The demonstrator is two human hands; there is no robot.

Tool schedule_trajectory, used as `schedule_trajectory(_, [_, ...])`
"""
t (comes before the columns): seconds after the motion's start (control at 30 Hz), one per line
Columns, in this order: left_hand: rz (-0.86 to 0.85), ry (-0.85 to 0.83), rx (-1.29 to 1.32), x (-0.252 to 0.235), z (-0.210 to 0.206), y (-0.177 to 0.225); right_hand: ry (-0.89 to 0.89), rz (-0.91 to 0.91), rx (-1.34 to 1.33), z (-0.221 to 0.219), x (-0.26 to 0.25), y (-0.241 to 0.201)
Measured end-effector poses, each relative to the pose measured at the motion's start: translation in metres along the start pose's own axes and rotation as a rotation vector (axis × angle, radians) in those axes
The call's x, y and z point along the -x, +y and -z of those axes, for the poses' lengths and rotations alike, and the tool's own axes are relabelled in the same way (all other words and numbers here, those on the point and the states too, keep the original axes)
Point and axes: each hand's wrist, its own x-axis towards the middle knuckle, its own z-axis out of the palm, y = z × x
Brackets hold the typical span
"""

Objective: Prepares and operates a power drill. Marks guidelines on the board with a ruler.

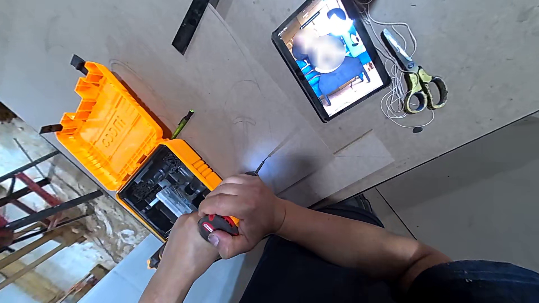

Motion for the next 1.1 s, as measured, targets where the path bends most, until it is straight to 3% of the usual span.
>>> schedule_trajectory(0.63, [0.019, -0.016, -0.021, -0.006, -0.008, 0.007, -0.027, -0.019, -0.08, 0.009, 0.005, 0.012])
schedule_trajectory(1.1, [0.137, -0.043, 0.06, -0.004, -0.019, 0.011, -0.101, -0.045, -0.087, 0.013, 0.001, 0.018])
